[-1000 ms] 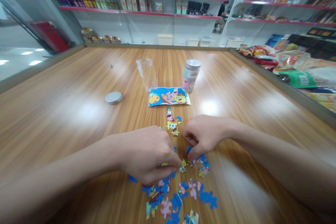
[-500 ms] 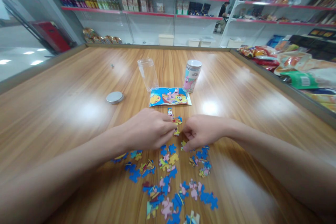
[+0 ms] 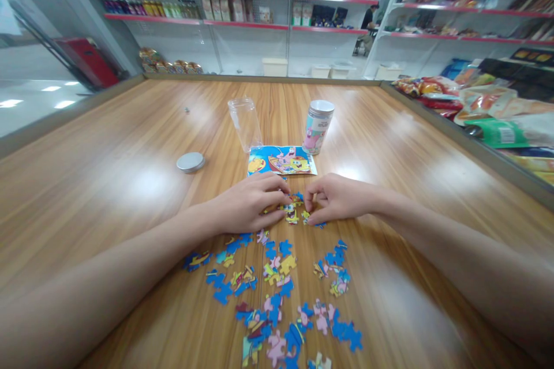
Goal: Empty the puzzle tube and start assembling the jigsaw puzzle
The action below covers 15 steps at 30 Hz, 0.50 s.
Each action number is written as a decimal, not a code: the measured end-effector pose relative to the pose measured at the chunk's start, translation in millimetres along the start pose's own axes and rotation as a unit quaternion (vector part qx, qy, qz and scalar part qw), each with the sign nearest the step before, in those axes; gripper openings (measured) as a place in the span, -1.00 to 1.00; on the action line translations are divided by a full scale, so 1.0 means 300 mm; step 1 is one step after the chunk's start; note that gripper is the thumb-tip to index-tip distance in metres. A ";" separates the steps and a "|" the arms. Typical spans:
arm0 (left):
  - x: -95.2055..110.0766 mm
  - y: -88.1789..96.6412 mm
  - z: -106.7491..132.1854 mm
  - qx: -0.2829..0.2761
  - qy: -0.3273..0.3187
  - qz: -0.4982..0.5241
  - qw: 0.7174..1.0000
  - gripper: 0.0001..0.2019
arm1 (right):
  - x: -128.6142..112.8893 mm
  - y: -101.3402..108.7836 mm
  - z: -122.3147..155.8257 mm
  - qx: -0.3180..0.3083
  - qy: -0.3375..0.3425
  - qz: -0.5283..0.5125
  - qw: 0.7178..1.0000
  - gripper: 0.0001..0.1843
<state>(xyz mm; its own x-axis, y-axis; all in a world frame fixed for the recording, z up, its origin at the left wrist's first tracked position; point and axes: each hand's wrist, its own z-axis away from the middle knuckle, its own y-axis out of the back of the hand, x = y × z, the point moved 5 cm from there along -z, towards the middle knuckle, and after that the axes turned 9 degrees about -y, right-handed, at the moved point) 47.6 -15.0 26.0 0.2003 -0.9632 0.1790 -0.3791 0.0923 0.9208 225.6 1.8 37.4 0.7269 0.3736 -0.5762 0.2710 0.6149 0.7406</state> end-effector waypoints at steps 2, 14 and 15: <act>0.000 0.000 -0.002 -0.003 0.002 0.000 1.000 -0.78 | -0.003 -0.001 0.000 -0.002 0.002 -0.006 1.000 -0.78; -0.004 -0.004 -0.005 0.001 0.012 -0.014 1.000 -0.78 | -0.018 -0.009 0.005 -0.018 -0.010 -0.011 1.000 -0.82; -0.003 -0.004 -0.006 0.003 0.010 -0.015 1.000 -0.79 | -0.016 -0.010 0.004 -0.020 -0.011 -0.011 1.000 -0.82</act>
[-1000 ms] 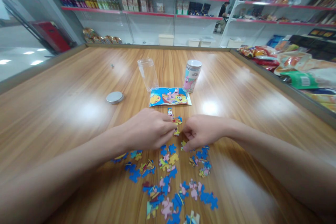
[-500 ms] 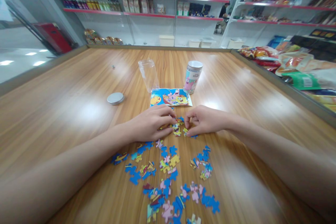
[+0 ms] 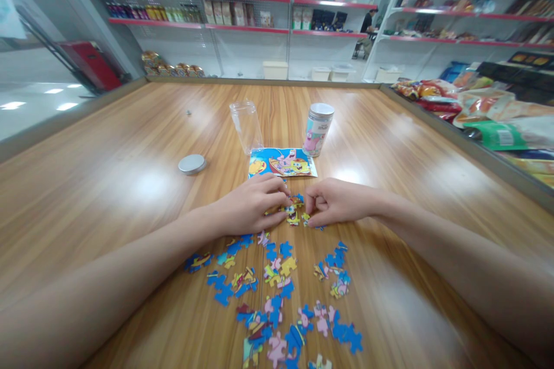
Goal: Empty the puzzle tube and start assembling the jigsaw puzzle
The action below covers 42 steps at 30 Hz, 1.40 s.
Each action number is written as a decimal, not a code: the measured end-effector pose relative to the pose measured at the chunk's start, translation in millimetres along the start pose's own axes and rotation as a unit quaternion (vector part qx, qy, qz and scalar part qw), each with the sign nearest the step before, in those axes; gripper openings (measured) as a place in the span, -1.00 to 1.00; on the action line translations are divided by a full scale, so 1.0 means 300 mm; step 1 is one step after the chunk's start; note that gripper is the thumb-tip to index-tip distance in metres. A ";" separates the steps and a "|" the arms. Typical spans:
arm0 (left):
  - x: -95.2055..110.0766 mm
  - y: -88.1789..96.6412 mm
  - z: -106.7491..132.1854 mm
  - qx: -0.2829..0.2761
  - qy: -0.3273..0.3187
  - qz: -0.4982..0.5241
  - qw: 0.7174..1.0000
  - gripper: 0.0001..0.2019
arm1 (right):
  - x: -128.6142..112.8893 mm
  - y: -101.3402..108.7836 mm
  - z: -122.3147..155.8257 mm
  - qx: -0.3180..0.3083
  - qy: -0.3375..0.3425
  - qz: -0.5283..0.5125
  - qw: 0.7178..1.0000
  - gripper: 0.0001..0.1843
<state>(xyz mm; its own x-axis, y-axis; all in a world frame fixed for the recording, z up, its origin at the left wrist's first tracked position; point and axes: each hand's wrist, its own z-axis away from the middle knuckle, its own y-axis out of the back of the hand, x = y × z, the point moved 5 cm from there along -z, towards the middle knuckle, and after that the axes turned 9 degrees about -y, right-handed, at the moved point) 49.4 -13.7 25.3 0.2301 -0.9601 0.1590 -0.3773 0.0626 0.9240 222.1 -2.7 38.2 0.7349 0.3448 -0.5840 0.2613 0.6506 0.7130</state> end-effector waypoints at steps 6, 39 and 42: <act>0.000 -0.003 0.001 0.012 -0.008 -0.012 1.000 -0.79 | 0.002 -0.002 -0.002 -0.001 -0.003 0.010 1.000 -0.84; 0.001 0.001 -0.001 0.006 -0.004 -0.015 1.000 -0.77 | -0.026 -0.008 0.019 -0.017 -0.025 0.045 0.999 -0.88; 0.001 -0.001 0.000 0.006 -0.004 -0.015 1.000 -0.77 | -0.025 -0.009 0.017 -0.018 -0.027 0.049 0.998 -0.87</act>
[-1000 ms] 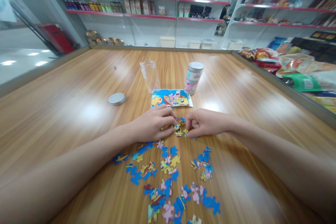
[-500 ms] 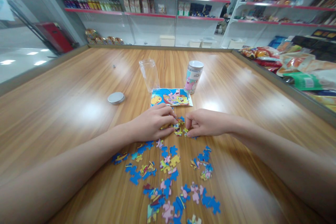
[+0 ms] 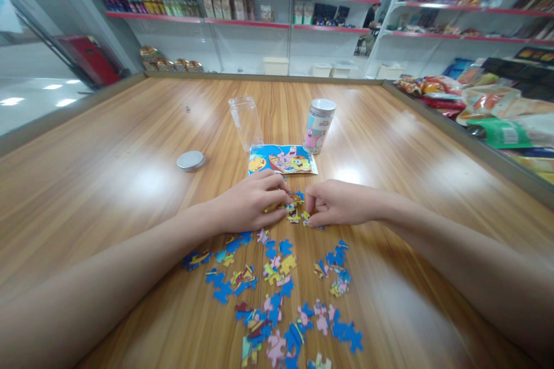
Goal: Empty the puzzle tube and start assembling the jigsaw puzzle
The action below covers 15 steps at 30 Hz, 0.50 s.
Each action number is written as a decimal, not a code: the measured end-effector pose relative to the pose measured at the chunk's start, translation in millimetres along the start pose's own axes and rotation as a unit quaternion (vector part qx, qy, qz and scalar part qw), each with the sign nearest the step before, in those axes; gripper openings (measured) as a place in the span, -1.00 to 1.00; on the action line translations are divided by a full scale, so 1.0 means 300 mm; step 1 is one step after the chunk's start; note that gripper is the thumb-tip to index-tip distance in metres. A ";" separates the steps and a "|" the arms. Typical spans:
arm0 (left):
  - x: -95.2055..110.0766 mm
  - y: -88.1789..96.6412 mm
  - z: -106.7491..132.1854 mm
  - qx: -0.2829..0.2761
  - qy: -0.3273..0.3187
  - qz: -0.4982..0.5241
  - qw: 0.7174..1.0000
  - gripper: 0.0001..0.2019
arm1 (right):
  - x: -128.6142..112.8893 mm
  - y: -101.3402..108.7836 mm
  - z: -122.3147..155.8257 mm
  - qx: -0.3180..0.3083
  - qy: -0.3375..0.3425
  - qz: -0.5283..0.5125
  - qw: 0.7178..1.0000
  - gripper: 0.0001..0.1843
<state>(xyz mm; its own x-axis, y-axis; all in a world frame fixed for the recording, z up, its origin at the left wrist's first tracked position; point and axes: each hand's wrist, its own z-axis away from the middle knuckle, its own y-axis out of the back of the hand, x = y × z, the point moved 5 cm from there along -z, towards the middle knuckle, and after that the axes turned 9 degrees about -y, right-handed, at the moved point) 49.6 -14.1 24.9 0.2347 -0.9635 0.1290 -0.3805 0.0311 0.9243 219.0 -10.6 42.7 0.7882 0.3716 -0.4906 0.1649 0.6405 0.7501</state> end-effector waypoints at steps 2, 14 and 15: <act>0.000 -0.001 0.002 0.000 0.000 0.000 1.000 -0.78 | 0.001 -0.002 -0.002 0.000 -0.006 0.005 1.000 -0.88; 0.002 0.003 -0.001 0.010 -0.007 -0.003 1.000 -0.80 | -0.003 -0.001 -0.006 0.026 -0.008 -0.006 1.000 -0.85; 0.002 0.003 -0.001 0.012 -0.008 -0.004 1.000 -0.81 | -0.003 -0.001 -0.007 0.028 -0.007 -0.005 1.000 -0.85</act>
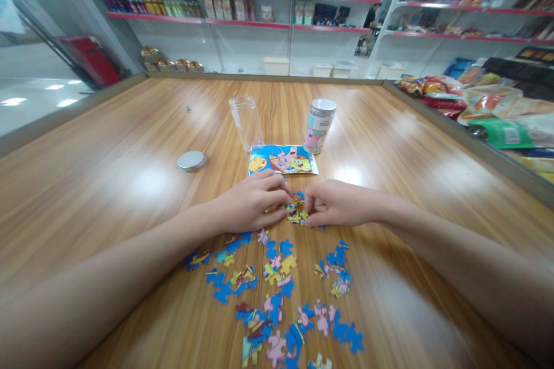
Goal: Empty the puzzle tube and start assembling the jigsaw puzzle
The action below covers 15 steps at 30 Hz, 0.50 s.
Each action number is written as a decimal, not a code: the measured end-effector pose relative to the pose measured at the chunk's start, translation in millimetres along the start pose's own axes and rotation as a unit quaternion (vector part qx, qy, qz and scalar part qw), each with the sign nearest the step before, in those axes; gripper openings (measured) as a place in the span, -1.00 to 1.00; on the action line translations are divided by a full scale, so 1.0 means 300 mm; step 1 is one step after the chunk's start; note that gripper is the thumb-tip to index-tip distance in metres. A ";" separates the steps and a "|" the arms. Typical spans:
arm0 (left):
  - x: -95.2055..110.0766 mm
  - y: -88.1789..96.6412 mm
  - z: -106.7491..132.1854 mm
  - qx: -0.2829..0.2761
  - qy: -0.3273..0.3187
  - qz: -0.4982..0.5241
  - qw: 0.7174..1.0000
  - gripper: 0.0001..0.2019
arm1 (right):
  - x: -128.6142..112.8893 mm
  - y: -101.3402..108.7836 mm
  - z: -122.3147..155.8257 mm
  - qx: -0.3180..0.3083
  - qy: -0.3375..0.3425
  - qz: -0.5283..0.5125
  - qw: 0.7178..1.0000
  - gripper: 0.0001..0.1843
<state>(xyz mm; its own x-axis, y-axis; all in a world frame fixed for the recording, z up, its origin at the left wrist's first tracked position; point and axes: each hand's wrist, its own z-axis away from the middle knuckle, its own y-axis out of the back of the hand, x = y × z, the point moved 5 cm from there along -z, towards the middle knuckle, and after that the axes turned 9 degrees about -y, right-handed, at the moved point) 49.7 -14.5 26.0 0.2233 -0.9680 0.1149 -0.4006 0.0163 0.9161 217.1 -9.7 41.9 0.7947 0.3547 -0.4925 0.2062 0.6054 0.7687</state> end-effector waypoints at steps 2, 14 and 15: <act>0.000 -0.001 0.000 0.004 -0.006 -0.003 1.000 -0.81 | 0.000 0.000 -0.001 0.002 0.001 0.005 1.000 -0.85; 0.055 0.019 -0.010 0.033 -0.103 0.013 0.994 -0.83 | -0.002 -0.008 -0.010 -0.011 0.024 0.021 0.999 -0.82; 0.058 0.016 -0.012 0.025 -0.102 0.025 0.994 -0.83 | -0.002 -0.008 -0.010 -0.014 0.028 0.022 0.999 -0.82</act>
<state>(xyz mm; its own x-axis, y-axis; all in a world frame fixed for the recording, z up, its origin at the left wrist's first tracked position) 55.1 -30.4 33.8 0.0194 -0.9970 0.0744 -0.4510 0.0577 0.8906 214.2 -9.3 39.1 0.7696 0.4195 -0.4814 0.1561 0.6075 0.7788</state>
